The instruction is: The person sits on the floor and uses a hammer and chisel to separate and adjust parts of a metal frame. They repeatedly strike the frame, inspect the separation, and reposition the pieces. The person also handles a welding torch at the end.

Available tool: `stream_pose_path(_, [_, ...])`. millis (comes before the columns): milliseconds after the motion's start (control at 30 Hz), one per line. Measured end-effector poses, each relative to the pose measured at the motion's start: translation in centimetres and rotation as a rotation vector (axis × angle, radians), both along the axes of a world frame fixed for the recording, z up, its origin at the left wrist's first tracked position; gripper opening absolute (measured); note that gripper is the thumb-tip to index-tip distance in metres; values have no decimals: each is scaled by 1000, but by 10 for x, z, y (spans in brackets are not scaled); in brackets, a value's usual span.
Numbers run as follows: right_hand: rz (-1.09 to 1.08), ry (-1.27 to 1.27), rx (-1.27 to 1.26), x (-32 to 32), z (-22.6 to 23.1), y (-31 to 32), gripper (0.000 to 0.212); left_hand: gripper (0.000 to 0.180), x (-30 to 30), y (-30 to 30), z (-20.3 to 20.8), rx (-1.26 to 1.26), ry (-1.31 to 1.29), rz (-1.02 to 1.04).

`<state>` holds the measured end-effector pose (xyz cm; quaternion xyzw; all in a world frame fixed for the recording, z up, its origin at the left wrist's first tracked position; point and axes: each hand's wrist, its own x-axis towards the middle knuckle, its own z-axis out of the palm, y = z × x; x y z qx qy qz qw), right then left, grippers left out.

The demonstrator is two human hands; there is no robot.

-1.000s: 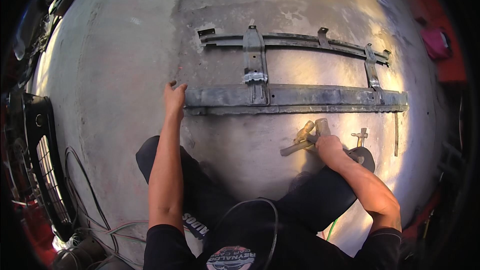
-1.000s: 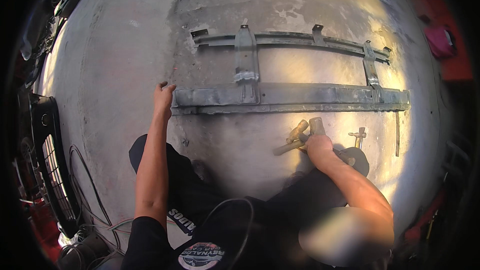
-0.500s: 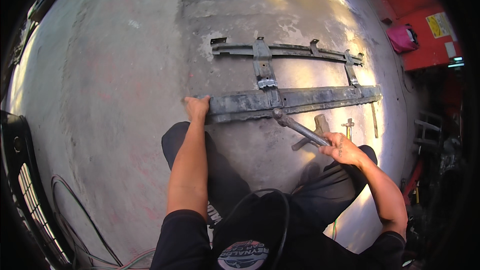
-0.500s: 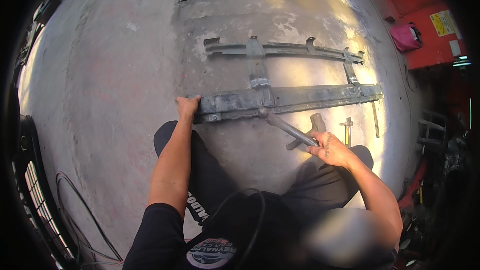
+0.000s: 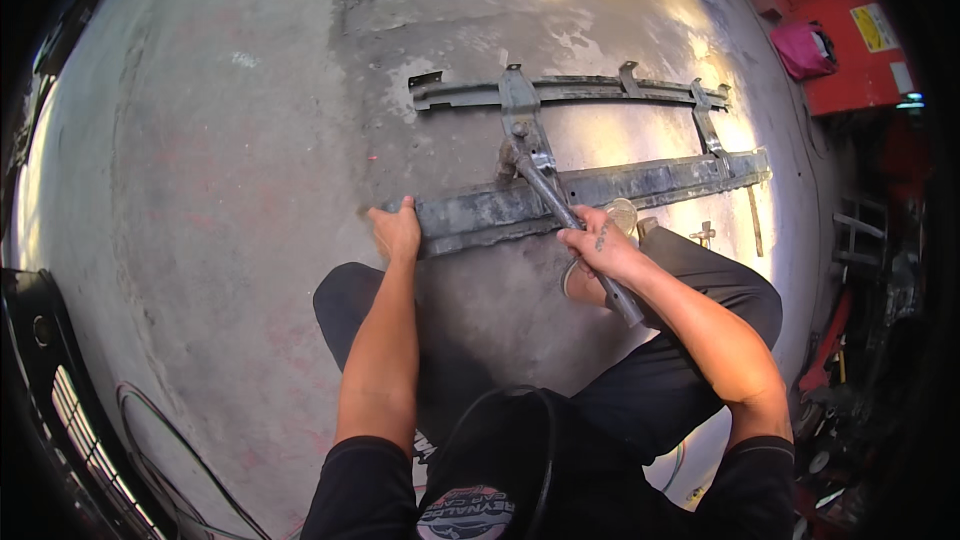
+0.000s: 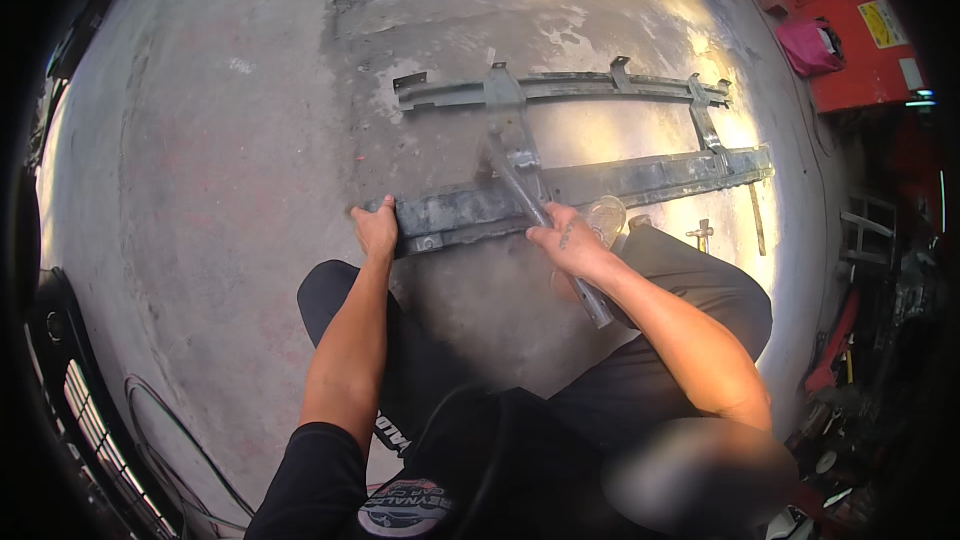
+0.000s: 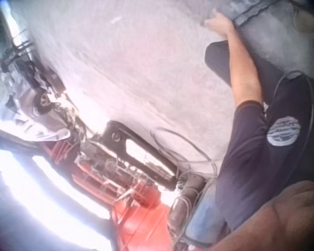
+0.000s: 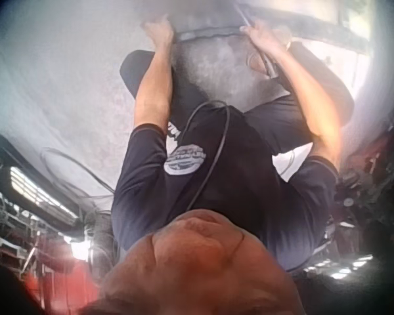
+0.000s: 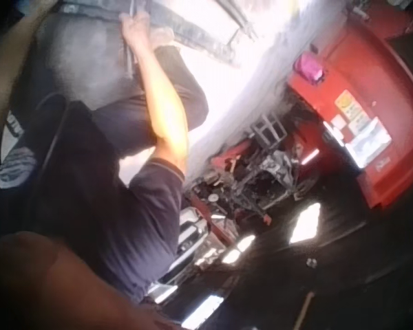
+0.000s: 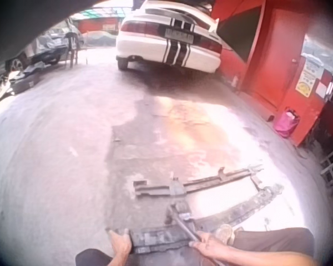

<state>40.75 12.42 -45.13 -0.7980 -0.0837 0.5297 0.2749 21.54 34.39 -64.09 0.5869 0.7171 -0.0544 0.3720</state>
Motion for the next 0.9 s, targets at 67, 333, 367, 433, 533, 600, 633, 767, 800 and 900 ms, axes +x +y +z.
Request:
stream_pose_path(67, [16, -6, 26, 8, -22, 28, 45, 68, -6, -7, -18, 98, 18, -45])
stream_pose_path(333, [63, -313, 306, 77, -24, 150, 53, 57, 5, -9, -18, 124, 184, -52])
stream_pose_path(367, [52, -360, 353, 82, -25, 161, 52, 59, 4, -9, -17, 112, 187, -44])
stream_pose_path(433, [-18, -468, 487, 85, -27, 179, 51, 61, 5, -9, -18, 118, 184, -37])
stream_pose_path(533, [-21, -588, 395, 76, -42, 186, 52, 60, 7, -9, -16, 134, 184, -47])
stream_pose_path(600, [36, -592, 224, 63, -88, 169, 54, 60, 9, -7, -13, 116, 192, -50])
stream_pose_path(633, [162, -608, 169, 61, -117, 153, 54, 60, 9, -9, -15, 152, 179, -46])
stream_pose_path(767, [312, -491, 163, 78, -113, 149, 54, 57, 15, -3, -19, 180, 177, -17])
stream_pose_path(800, [249, -405, 197, 77, -83, 154, 54, 56, 9, -7, -14, 144, 199, -24])
stream_pose_path(900, [160, -500, 307, 84, -36, 167, 52, 56, 2, -8, -26, 191, 170, -70])
